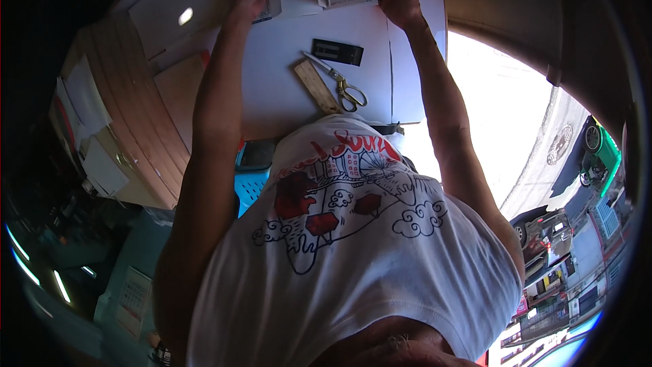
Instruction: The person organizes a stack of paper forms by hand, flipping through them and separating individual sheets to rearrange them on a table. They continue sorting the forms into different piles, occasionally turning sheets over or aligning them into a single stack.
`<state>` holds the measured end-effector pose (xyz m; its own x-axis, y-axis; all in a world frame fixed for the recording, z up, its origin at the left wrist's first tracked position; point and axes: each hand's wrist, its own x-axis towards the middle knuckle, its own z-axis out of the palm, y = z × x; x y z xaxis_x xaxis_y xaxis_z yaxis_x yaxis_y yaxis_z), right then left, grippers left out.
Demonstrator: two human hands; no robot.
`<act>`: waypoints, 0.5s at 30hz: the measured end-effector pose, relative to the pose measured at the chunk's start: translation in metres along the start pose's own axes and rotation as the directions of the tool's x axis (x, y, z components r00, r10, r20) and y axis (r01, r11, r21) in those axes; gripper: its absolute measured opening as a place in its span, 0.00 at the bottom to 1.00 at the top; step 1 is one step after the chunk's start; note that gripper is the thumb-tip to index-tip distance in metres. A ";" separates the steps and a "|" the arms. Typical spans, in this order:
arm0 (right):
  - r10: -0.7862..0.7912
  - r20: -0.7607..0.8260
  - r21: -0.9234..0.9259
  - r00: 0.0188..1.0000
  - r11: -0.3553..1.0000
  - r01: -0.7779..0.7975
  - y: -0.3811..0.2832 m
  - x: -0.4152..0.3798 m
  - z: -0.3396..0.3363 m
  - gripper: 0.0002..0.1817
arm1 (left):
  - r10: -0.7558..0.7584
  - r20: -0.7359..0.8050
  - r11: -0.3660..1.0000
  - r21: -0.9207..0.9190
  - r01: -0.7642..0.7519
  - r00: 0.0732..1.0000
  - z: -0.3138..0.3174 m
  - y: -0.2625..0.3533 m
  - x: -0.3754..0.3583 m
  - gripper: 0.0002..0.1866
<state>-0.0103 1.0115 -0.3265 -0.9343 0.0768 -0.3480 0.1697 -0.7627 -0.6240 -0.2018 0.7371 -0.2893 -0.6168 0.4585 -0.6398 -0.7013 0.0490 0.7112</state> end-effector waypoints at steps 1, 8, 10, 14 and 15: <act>-0.001 -0.005 0.002 1.000 1.000 0.001 0.000 0.001 0.000 0.44 | 0.003 0.015 1.000 0.003 -0.003 1.000 -0.002 0.000 0.001 0.18; -0.001 0.059 0.055 0.998 0.998 -0.003 0.001 0.001 -0.004 0.41 | 0.055 0.084 0.994 -0.094 -0.047 0.995 -0.055 -0.029 0.042 0.15; -0.011 0.058 0.063 0.998 0.998 0.007 0.002 0.002 -0.007 0.41 | 0.044 0.056 0.998 -0.056 -0.041 0.997 -0.057 -0.030 0.043 0.14; 0.011 0.028 0.080 1.000 0.997 -0.013 0.004 0.004 -0.009 0.41 | 0.068 0.098 0.996 -0.071 -0.061 0.993 -0.062 -0.033 0.047 0.13; 0.010 0.014 0.064 1.000 0.998 -0.010 0.004 0.003 -0.009 0.41 | 0.075 0.101 0.994 -0.083 -0.067 0.992 -0.063 -0.035 0.048 0.13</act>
<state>-0.0099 1.0146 -0.3367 -0.9369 0.0606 -0.3442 0.1590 -0.8033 -0.5740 -0.2297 0.7014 -0.3635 -0.6285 0.5484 -0.5516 -0.6857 -0.0559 0.7257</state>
